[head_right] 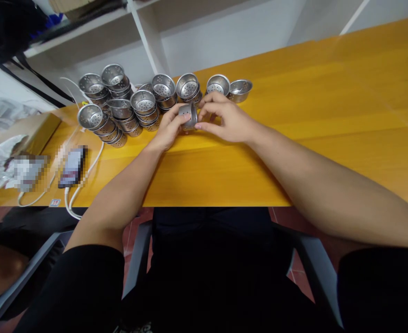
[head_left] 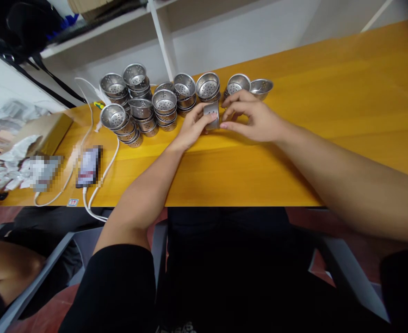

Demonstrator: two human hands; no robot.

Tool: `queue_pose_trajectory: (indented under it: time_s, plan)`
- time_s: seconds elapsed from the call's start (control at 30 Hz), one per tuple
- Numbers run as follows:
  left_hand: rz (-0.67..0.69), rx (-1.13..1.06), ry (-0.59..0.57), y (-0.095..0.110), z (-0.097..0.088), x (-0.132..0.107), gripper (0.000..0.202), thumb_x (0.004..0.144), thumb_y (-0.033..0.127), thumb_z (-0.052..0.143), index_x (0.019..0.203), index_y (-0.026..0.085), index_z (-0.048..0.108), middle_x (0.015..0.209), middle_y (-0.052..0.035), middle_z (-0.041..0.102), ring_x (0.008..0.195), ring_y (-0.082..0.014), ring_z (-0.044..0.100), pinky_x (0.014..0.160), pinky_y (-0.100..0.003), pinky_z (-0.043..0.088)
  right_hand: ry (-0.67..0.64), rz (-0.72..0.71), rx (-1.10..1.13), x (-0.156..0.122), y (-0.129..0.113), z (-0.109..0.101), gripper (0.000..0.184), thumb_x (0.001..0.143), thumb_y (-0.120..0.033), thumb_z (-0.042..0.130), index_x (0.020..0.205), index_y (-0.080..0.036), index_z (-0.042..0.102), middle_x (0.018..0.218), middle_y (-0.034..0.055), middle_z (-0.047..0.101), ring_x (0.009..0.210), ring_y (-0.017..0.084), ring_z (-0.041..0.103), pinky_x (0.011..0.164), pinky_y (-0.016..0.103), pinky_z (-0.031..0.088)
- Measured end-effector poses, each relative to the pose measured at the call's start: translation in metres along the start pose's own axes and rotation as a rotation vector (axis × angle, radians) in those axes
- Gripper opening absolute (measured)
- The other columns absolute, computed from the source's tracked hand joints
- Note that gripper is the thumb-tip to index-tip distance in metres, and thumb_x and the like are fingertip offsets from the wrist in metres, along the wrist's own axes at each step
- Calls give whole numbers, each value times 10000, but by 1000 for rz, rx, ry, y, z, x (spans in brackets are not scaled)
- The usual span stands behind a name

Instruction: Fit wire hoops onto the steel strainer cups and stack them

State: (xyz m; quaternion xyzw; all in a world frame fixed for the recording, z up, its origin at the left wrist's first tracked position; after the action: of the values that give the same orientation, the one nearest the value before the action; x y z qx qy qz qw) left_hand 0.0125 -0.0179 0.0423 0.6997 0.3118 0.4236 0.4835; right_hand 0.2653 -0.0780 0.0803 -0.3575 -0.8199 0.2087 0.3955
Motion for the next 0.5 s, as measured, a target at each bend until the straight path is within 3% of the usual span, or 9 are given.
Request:
queue_pose_trajectory:
  time_s: [0.13,0.27,0.33,0.4,0.5]
  plan:
    - [5,-4,-15,3,2,-2,696,1023,855,937,1393,272,850,1289,-74,837,1214,-336,888,974,-487,809,-10,-33,-39,1,3,-1,528,1162,-938,867,1273,-427,937,1705,119,803,1698,523,681,1509,813,526]
    - [8,-71,-28,9,5,-4,661,1008,837,947,1326,263,867,1227,-66,837,1012,-240,814,754,-327,686,-30,-48,-69,1,9,1,533,1194,-901,852,1373,-409,948,1697,136,810,1692,532,698,1512,788,527]
    - [1,-101,-31,10,6,-5,644,991,820,945,1297,257,870,1187,-64,831,956,-216,766,699,-294,617,-27,-50,-68,1,11,3,539,1202,-893,847,1371,-392,950,1679,144,815,1692,535,699,1506,778,536]
    - [-12,-83,-26,8,6,-3,670,971,845,923,1296,263,864,1206,-70,829,993,-233,770,732,-320,636,-15,-40,-52,1,10,4,567,1195,-917,836,1342,-381,948,1658,146,819,1692,539,692,1503,792,533]
    - [-37,-15,-36,0,2,2,771,904,930,902,1328,289,846,1306,-91,831,1136,-310,819,895,-461,743,4,12,2,1,7,7,601,1132,-988,853,1281,-413,947,1628,137,833,1671,546,685,1502,842,517]
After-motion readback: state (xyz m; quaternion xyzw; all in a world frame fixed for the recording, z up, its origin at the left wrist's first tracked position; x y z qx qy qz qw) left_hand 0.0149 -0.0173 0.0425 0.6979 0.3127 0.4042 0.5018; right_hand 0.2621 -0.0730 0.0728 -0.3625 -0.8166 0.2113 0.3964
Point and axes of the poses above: each hand's wrist, its own x-axis towards the middle knuckle, its own z-axis out of the palm, y = z × x, the point moved 3 cm from there along x, towards the middle knuckle
